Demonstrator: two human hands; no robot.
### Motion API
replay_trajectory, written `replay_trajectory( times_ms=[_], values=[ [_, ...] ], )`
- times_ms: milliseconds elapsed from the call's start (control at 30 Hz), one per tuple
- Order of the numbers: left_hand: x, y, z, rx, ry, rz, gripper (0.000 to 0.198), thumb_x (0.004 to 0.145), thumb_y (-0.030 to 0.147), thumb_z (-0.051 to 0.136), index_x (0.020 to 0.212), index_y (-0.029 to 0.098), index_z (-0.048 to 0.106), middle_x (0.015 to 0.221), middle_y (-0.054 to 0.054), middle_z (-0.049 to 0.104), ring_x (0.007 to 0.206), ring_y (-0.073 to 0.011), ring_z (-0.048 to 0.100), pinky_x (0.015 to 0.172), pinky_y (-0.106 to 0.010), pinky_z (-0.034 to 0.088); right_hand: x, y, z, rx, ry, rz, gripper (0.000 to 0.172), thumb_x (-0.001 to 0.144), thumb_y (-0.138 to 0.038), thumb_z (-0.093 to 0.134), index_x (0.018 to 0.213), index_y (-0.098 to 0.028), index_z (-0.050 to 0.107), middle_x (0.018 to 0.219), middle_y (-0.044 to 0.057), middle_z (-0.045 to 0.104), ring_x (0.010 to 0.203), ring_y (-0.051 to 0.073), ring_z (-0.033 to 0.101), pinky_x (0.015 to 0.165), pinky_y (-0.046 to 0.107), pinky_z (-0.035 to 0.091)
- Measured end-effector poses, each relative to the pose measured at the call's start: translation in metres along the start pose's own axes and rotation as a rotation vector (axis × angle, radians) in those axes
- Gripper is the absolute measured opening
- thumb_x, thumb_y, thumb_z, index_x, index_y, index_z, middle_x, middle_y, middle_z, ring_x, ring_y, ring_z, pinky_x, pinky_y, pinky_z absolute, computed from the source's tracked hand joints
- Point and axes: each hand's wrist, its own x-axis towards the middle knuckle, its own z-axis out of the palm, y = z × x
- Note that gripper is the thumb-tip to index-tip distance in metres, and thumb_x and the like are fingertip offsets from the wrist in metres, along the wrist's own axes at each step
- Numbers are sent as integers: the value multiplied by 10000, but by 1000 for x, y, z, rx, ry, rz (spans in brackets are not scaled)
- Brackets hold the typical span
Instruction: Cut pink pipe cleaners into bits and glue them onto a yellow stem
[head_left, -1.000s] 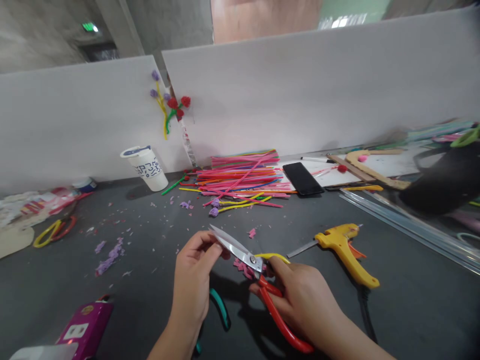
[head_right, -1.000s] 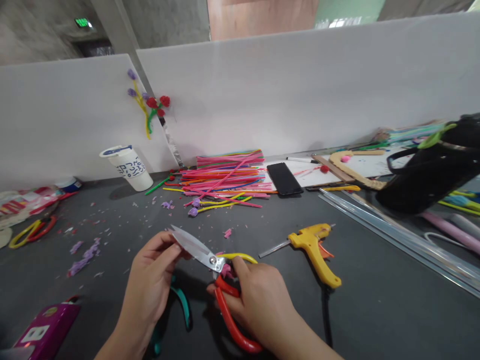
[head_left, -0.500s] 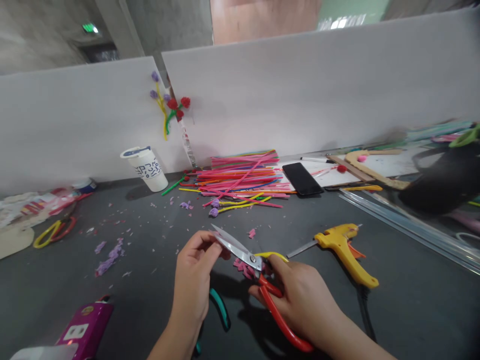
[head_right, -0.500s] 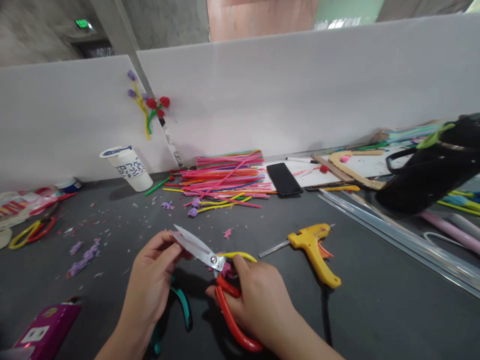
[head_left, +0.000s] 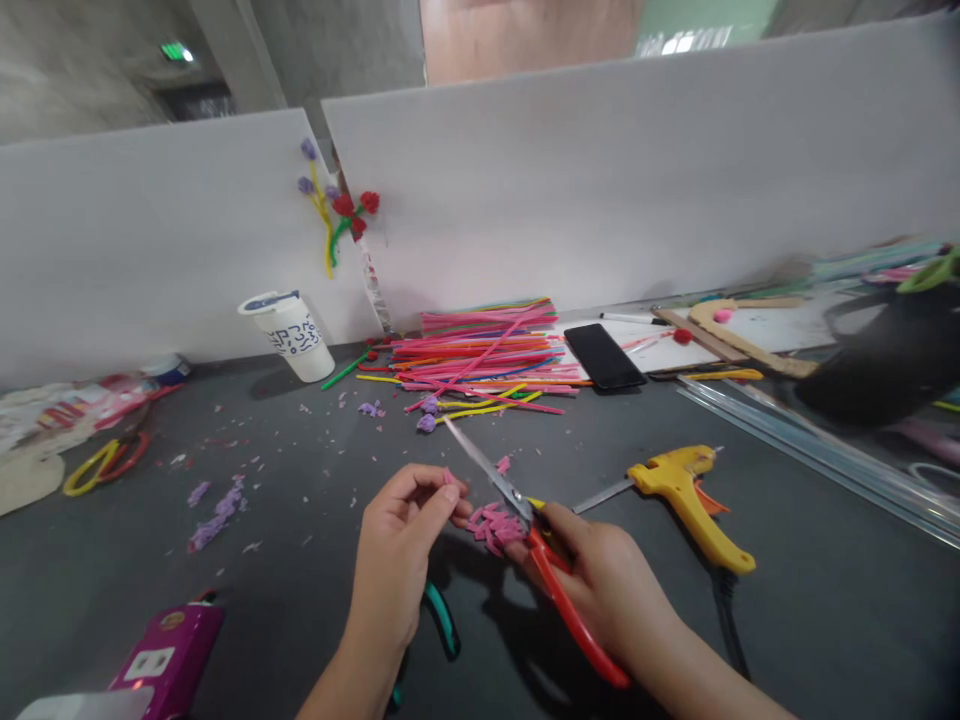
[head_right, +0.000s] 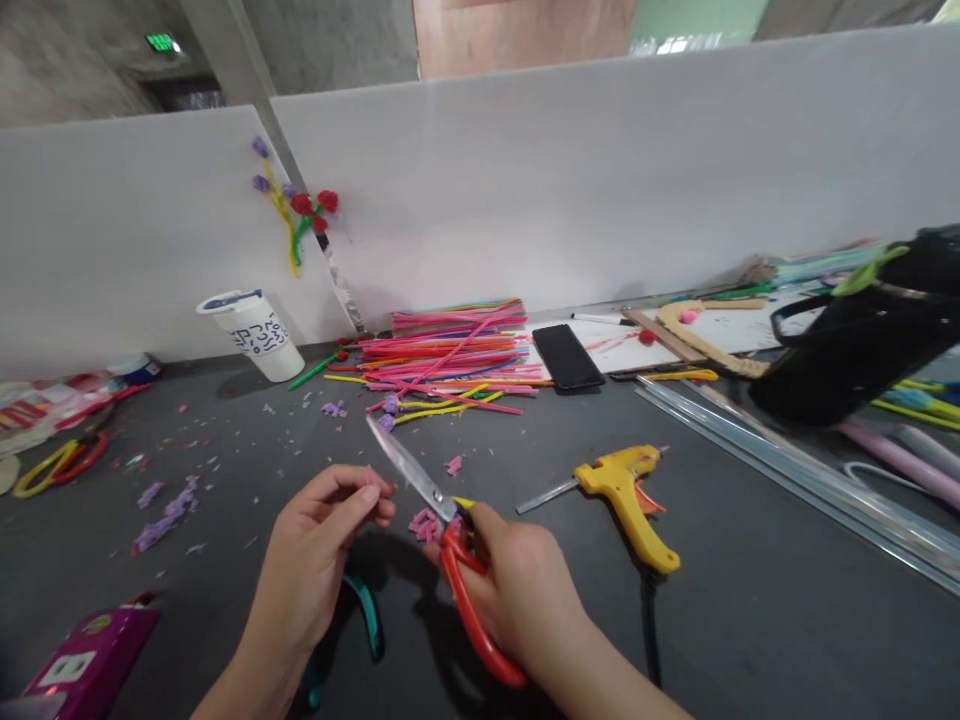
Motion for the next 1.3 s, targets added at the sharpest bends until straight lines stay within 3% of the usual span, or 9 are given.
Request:
replay_trajectory(
  times_ms=[100, 233, 433, 667, 833, 1067, 1300],
  values=[
    [-3, -1, 7, 109, -98, -82, 75, 689, 231, 615, 676, 157, 610, 590, -11, 618, 545, -126, 566, 540, -233, 461, 6, -3, -4, 375, -47, 131, 243, 749, -401, 495, 622, -195, 475, 521, -36, 506, 442, 98, 455, 420, 192, 334],
    [-8, -8, 16, 223, -260, -152, 83, 685, 219, 609, 632, 156, 600, 521, 7, 576, 485, -109, 524, 479, -209, 413, 10, -8, -10, 753, -158, 293, 238, 699, -413, 543, 703, -179, 498, 471, -79, 433, 324, 53, 358, 321, 166, 299],
    [-11, -15, 18, 182, -397, -220, 87, 679, 181, 610, 599, 160, 582, 507, 27, 529, 449, -87, 480, 459, -197, 365, 10, -9, -12, 842, -246, 291, 173, 691, -331, 542, 662, -175, 474, 433, -102, 392, 296, 27, 325, 287, 133, 257],
    [-10, -10, 15, -157, -541, -487, 145, 739, 217, 569, 680, 112, 650, 604, -44, 601, 485, -82, 517, 486, -187, 393, 10, -11, -16, 931, -318, 226, 119, 717, -282, 472, 704, -166, 491, 470, -79, 492, 288, 17, 328, 294, 135, 249],
    [-8, -13, 15, -171, -511, -534, 86, 685, 186, 633, 669, 101, 623, 602, -23, 590, 456, -57, 492, 453, -166, 369, 10, -9, -16, 904, -290, 252, 121, 714, -279, 468, 731, -163, 501, 358, -106, 413, 268, 33, 322, 293, 138, 258],
    [-7, -9, 17, 109, -334, -349, 115, 656, 228, 645, 641, 129, 589, 548, 17, 552, 475, -70, 487, 479, -185, 383, 11, -5, -9, 829, -228, 270, 151, 676, -298, 573, 667, -166, 501, 445, -90, 429, 305, 27, 347, 290, 132, 265],
    [-10, -15, 19, 201, -359, -271, 76, 661, 199, 612, 621, 144, 577, 520, 30, 528, 456, -79, 485, 462, -197, 366, 9, -8, -6, 733, -176, 246, 106, 696, -249, 514, 644, -186, 447, 480, -87, 393, 330, 35, 350, 317, 149, 267]
  ],
)
